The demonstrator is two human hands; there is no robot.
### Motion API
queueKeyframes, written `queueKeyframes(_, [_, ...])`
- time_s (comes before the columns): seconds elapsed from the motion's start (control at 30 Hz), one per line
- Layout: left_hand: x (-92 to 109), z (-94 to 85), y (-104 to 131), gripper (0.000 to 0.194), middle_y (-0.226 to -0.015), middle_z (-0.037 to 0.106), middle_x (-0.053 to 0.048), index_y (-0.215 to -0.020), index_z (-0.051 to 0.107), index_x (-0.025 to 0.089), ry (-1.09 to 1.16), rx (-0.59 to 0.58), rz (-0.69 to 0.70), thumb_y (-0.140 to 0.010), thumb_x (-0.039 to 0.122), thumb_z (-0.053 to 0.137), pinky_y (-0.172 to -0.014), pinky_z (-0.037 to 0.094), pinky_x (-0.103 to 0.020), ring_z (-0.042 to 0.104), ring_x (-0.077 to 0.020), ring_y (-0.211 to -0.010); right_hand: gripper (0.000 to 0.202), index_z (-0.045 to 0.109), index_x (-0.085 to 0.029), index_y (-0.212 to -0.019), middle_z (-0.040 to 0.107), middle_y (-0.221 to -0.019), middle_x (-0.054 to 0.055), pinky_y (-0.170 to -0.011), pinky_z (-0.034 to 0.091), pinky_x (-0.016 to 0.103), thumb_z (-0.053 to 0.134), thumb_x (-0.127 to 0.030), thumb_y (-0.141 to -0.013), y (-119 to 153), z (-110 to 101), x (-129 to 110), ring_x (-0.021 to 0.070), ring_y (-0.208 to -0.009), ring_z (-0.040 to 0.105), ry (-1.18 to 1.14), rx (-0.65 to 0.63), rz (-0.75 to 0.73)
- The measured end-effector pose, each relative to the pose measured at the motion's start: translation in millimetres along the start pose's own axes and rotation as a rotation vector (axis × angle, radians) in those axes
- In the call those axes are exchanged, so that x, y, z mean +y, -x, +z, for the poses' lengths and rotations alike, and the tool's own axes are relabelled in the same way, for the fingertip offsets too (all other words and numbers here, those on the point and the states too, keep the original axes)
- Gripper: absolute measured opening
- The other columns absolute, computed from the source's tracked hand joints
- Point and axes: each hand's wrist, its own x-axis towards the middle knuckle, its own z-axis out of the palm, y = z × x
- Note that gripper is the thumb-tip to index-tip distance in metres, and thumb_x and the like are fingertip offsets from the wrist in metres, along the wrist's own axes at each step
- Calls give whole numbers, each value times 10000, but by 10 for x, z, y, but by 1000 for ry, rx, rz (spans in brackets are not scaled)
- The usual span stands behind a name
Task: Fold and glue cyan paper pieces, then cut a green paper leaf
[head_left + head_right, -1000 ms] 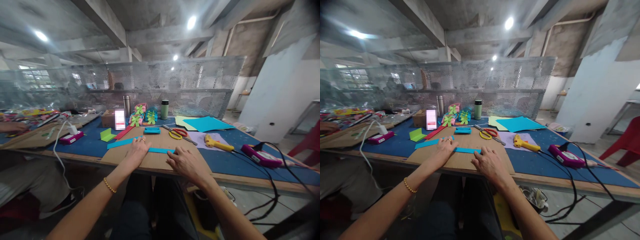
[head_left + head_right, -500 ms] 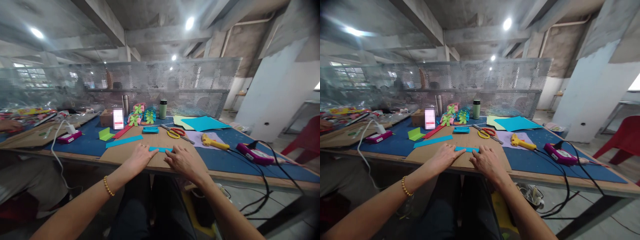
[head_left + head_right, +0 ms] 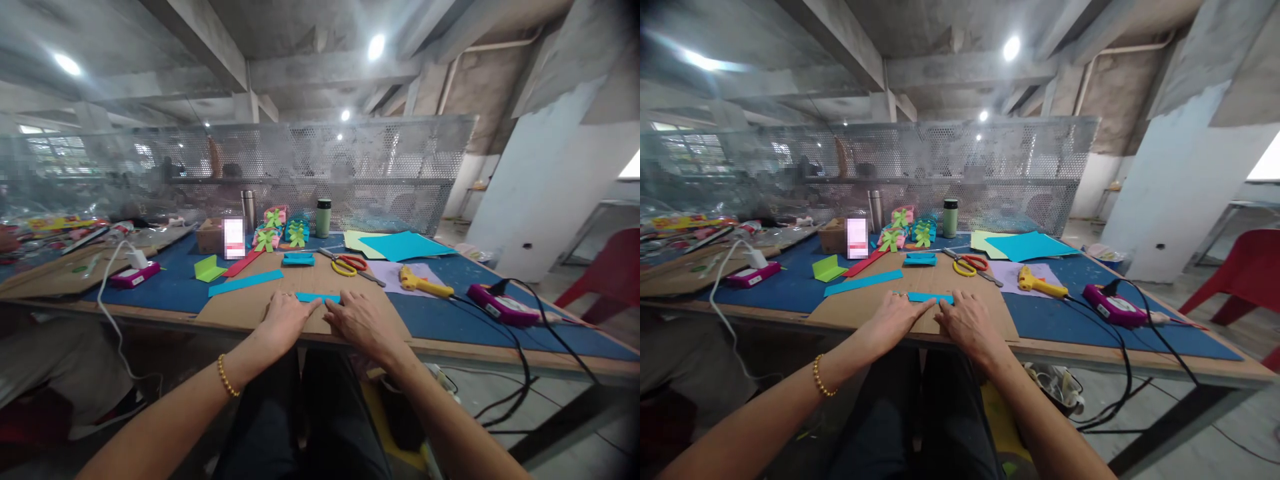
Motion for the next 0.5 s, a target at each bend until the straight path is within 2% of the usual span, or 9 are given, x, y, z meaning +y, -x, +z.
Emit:
queueKeyframes(0.13, [14,109,25,442,-987,711,-173,-1359,569,232,-3,53,-75,-948,111,459,-800,379,-390,660,-281,-905,357,675,-211,-1127,629,-1038,139,-794,363,333,417,-435,-1025,-1,33,3,256,-963,601,-17,18,3])
queueKeyframes(0.33, [-49,179,73,344,-854,710,-172,-1184,664,120,-28,121,-128,-914,69,457,-827,346,-437,642,-290,-834,350,675,-190,-1106,626,-1027,137,-799,359,327,433,-428,-1021,5,20,-3,245,-965,595,-35,16,14])
queueKeyframes(0.43, [-135,167,130,267,-888,702,-209,-1042,700,76,-63,118,-158,-898,67,475,-810,346,-444,623,-322,-895,349,674,-192,-1102,625,-1028,135,-801,359,325,429,-428,-1023,9,0,-9,243,-965,593,-39,4,20])
queueKeyframes(0.5, [-198,173,165,256,-958,696,-218,-1019,707,82,-70,135,-149,-901,69,481,-818,352,-449,607,-331,-957,344,673,-195,-1102,626,-1033,136,-800,359,323,429,-425,-1024,11,-10,-11,243,-974,590,-39,0,21])
